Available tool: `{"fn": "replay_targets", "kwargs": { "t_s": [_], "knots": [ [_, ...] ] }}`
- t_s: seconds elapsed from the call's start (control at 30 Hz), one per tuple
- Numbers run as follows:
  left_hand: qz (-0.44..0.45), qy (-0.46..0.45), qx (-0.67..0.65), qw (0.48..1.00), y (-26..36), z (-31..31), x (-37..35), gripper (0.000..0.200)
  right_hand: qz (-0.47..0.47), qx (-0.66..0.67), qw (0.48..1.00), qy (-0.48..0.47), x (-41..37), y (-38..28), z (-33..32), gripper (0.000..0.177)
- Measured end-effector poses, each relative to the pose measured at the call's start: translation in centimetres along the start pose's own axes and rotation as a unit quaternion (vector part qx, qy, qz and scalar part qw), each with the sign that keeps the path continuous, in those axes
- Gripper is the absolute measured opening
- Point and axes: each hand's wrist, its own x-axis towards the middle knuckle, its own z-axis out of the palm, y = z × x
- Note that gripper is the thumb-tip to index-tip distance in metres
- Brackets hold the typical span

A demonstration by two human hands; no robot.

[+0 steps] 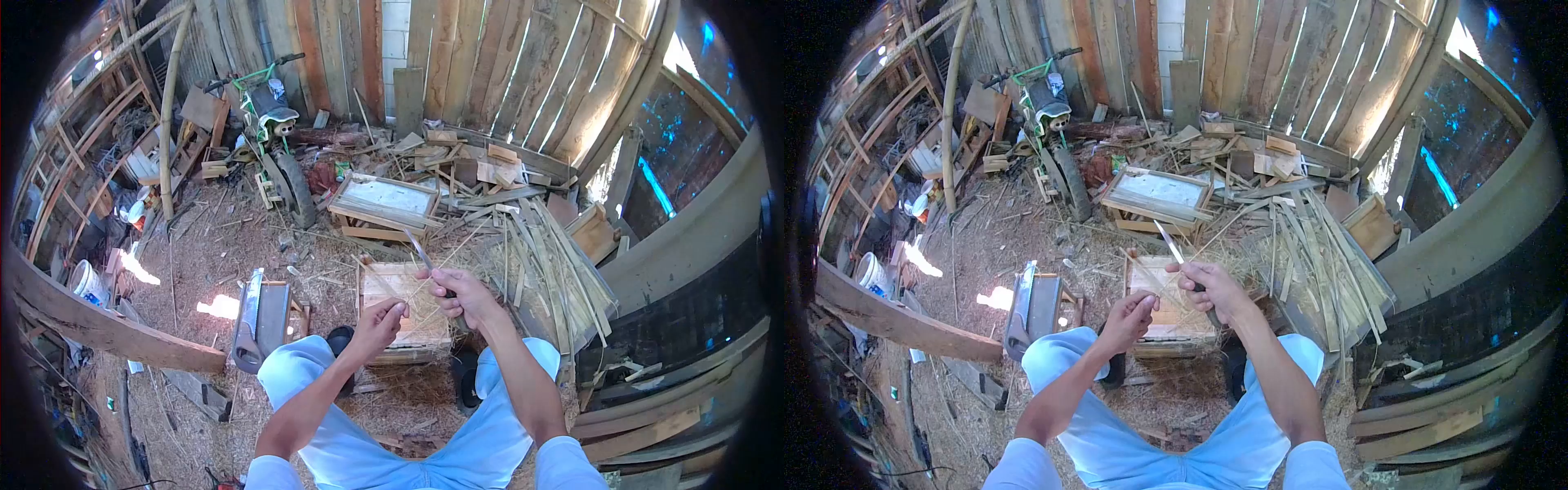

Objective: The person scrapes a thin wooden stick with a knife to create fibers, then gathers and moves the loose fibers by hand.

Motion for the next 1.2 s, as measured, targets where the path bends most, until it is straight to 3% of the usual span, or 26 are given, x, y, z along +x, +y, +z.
{"fn": "replay_targets", "kwargs": {
  "t_s": [0.17, 0.23, 0.37, 0.43, 0.5, 0.57, 0.63, 0.9, 0.97, 1.1, 1.2],
  "knots": [
    [-0.016, -0.021, -0.035, 0.999, -0.1, -0.2, -0.2, 0.021, 0.042, -0.018, 0.999, -0.026, -0.4, 0.5, 0.8, 0.034],
    [-0.024, -0.027, -0.033, 0.999, 0.3, -0.2, -0.5, 0.021, -0.022, -0.025, 0.998, 0.045, -0.2, -0.9, -1.2, 0.032],
    [-0.046, -0.027, -0.021, 0.998, 0.2, -0.4, -0.4, 0.023, -0.053, 0.016, 0.998, 0.036, -0.9, -1.9, -2.8, 0.032],
    [-0.045, -0.030, -0.029, 0.998, 0.2, -0.2, -0.1, 0.022, -0.036, 0.002, 0.999, -0.001, -1.3, -0.7, -1.4, 0.034],
    [-0.052, -0.032, -0.033, 0.998, 0.2, -0.3, -0.1, 0.022, 0.080, -0.014, 0.994, -0.075, -1.0, 0.7, 0.5, 0.035],
    [-0.064, -0.026, -0.056, 0.996, 0.3, -0.3, -0.3, 0.023, 0.066, 0.005, 0.995, -0.073, -0.5, 1.0, 0.3, 0.036],
    [-0.059, -0.031, -0.052, 0.996, 0.4, -0.3, -0.3, 0.023, 0.040, 0.014, 0.999, -0.018, -0.6, -0.6, -0.4, 0.038],
    [-0.043, -0.050, -0.036, 0.997, 0.7, 0.1, -0.1, 0.024, 0.027, -0.018, 0.999, 0.011, -0.8, -2.1, -2.3, 0.032],
    [-0.064, -0.036, -0.019, 0.997, 0.6, -0.3, -0.5, 0.024, -0.046, 0.030, 0.996, 0.077, -1.3, -3.4, -4.6, 0.029],
    [-0.046, -0.061, -0.002, 0.997, 0.6, -1.0, -0.9, 0.023, -0.065, 0.066, 0.989, 0.117, -2.3, -4.8, -8.8, 0.027],
    [-0.069, -0.038, -0.006, 0.997, 0.5, -1.9, -1.1, 0.023, -0.133, 0.104, 0.976, 0.139, -3.2, -5.1, -12.7, 0.027]
  ]
}}
